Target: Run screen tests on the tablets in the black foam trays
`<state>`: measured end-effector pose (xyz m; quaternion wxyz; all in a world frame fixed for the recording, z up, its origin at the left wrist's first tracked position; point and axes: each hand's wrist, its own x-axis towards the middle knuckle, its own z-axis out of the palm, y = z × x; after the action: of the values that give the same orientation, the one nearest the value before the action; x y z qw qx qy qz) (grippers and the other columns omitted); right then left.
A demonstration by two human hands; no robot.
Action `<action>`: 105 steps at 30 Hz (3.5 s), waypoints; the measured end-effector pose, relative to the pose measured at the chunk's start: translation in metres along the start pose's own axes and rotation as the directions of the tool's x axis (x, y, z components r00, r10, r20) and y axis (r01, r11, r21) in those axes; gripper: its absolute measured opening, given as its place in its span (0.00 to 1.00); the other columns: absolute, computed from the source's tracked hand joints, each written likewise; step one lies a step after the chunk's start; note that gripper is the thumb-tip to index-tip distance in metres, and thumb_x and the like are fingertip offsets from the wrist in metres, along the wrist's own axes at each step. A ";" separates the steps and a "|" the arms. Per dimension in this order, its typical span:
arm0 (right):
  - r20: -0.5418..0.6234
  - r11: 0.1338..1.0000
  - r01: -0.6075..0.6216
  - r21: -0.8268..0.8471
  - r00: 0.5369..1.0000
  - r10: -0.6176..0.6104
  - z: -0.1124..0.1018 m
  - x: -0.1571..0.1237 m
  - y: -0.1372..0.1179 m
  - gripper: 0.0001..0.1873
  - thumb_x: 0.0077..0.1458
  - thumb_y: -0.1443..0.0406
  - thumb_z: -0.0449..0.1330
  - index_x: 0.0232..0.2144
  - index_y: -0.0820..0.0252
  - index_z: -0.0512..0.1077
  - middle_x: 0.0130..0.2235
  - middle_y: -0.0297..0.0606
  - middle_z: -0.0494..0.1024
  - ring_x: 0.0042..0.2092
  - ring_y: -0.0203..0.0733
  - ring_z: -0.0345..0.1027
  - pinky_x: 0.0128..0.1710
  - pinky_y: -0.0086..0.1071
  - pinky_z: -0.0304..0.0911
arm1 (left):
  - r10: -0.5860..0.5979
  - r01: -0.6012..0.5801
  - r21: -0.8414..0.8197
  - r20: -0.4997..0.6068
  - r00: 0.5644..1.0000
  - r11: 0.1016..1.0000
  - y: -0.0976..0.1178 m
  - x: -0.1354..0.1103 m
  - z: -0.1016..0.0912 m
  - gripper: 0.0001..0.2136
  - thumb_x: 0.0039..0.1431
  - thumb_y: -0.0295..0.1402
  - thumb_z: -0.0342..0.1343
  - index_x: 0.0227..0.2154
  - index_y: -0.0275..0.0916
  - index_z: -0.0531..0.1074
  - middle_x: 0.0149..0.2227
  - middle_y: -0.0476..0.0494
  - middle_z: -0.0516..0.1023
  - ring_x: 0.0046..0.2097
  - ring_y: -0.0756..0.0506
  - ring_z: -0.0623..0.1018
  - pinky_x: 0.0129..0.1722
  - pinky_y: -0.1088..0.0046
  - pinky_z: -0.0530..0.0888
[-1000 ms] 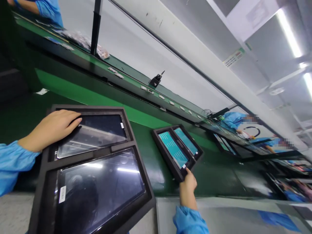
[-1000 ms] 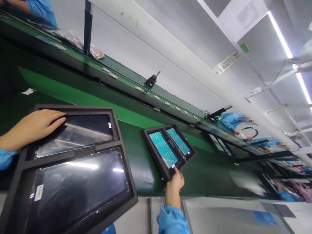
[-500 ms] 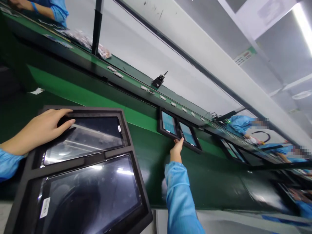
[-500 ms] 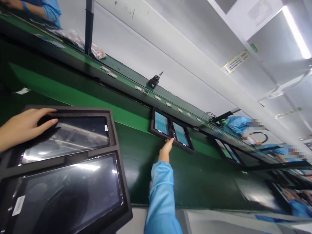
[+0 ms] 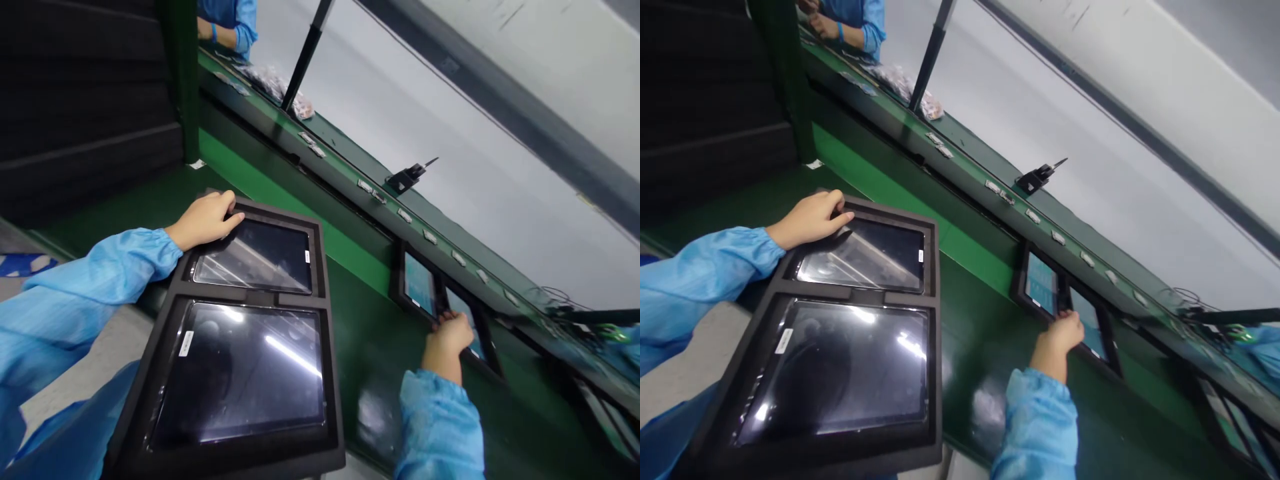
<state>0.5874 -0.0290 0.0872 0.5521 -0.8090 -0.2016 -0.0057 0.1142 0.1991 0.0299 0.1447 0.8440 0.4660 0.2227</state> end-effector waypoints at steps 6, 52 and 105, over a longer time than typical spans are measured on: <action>0.525 0.886 0.441 0.144 0.724 -0.446 0.043 -0.161 -0.051 0.14 0.62 0.56 0.58 0.38 0.58 0.79 0.45 0.43 0.82 0.51 0.49 0.75 0.54 0.47 0.68 | 0.036 -0.039 -0.068 -0.035 0.999 0.997 -0.002 -0.005 0.000 0.17 0.66 0.47 0.40 0.40 0.41 0.67 0.35 0.42 0.73 0.42 0.39 0.75 0.41 0.63 0.69; 0.978 0.429 0.887 0.168 -0.096 -0.185 0.040 -0.264 -0.081 0.39 0.57 0.48 0.65 0.63 0.66 0.64 0.73 0.56 0.47 0.74 0.63 0.31 0.67 0.66 0.44 | 0.071 -0.070 -0.025 0.063 0.995 0.997 -0.012 -0.006 -0.001 0.23 0.64 0.47 0.37 0.44 0.38 0.72 0.40 0.38 0.75 0.45 0.39 0.73 0.45 0.62 0.70; 0.718 0.657 0.754 -0.020 0.468 -0.516 0.170 -0.156 -0.050 0.39 0.70 0.47 0.30 0.52 0.61 0.74 0.58 0.47 0.75 0.64 0.46 0.63 0.68 0.45 0.53 | 0.532 -0.521 -0.236 -0.022 0.847 0.820 0.050 -0.190 -0.036 0.31 0.54 0.40 0.49 0.63 0.66 0.59 0.62 0.60 0.68 0.63 0.38 0.70 0.60 0.57 0.75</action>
<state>0.3916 0.0891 0.0293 0.2535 -0.6989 -0.6678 0.0362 0.0434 0.0128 0.0373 0.1858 0.9217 0.1822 0.2878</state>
